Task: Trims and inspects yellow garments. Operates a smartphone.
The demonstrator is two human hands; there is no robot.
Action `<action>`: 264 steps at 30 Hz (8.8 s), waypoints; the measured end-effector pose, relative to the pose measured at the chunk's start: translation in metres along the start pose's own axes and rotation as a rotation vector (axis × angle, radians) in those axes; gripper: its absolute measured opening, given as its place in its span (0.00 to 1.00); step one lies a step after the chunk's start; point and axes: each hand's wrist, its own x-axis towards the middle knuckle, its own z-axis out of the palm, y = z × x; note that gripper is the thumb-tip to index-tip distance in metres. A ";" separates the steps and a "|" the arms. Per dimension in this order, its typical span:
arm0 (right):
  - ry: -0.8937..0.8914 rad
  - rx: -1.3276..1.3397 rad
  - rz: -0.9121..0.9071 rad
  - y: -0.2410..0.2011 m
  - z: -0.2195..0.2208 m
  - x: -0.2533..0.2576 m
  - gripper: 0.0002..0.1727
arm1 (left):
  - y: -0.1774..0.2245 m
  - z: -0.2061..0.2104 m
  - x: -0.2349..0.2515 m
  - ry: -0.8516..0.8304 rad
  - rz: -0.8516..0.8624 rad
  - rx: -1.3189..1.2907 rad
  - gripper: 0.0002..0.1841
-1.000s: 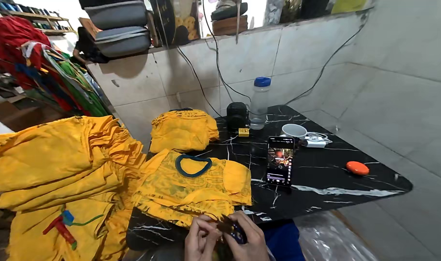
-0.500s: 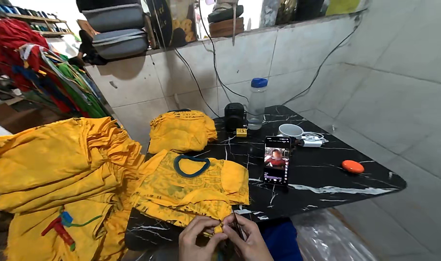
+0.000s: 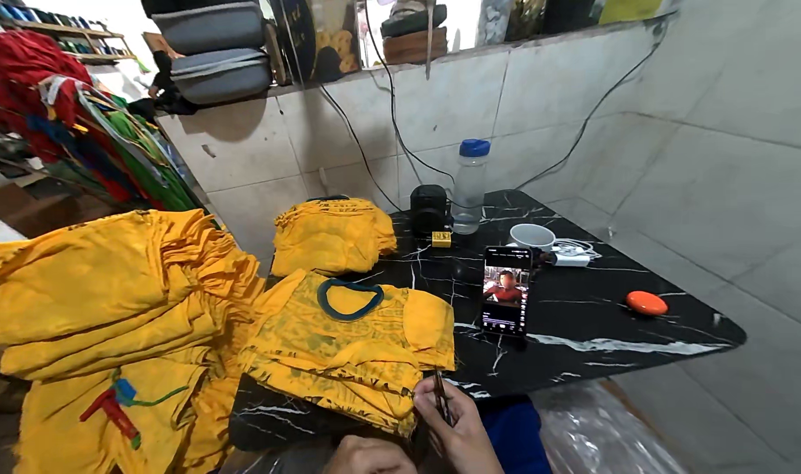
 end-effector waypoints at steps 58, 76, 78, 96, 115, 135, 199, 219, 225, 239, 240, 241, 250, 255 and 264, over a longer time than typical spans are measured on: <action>-0.041 -0.278 -0.080 0.004 0.013 -0.004 0.05 | -0.062 0.026 0.018 0.562 0.390 0.603 0.07; -0.025 -0.380 -0.134 0.006 0.010 -0.003 0.08 | -0.042 0.004 0.015 0.297 0.073 -0.124 0.12; -0.006 -0.353 -0.140 0.005 0.012 -0.005 0.09 | -0.039 0.007 0.015 0.337 0.067 -0.118 0.12; -0.075 -1.008 -0.437 -0.018 -0.005 -0.014 0.21 | -0.019 0.028 0.013 0.494 0.012 -0.099 0.12; 0.189 -0.682 -0.283 -0.003 0.003 -0.006 0.20 | -0.010 0.008 0.002 0.340 -0.091 -0.089 0.09; 0.026 -0.442 -0.272 0.007 -0.001 -0.006 0.10 | -0.017 -0.013 0.036 0.538 0.053 0.198 0.26; -0.003 -0.257 0.024 -0.006 0.020 -0.016 0.09 | -0.015 0.049 0.009 0.722 0.003 -0.093 0.07; -0.093 -0.288 -0.062 -0.004 0.020 -0.023 0.12 | -0.017 0.040 0.015 0.740 0.035 -0.100 0.08; -0.038 -0.425 -0.047 0.000 0.015 -0.018 0.15 | -0.020 0.049 0.013 0.699 0.053 -0.043 0.09; -0.045 -0.323 -0.096 -0.003 0.013 -0.019 0.08 | -0.026 0.038 0.011 0.523 0.130 0.376 0.12; -0.060 -0.365 -0.115 -0.003 0.012 -0.020 0.08 | -0.029 0.038 0.011 0.553 0.148 0.404 0.10; -0.079 -0.401 -0.128 -0.005 0.011 -0.022 0.09 | -0.030 0.038 0.010 0.582 0.167 0.424 0.08; -0.104 -0.657 -0.146 -0.015 0.000 -0.022 0.21 | -0.032 0.033 0.007 0.762 0.067 0.078 0.05; -0.148 -0.796 -0.325 -0.009 -0.005 -0.016 0.21 | -0.029 0.031 0.011 0.733 -0.009 -0.252 0.03; -0.144 -0.867 -0.325 -0.011 0.007 -0.014 0.21 | -0.028 0.035 0.004 0.709 -0.001 -0.065 0.01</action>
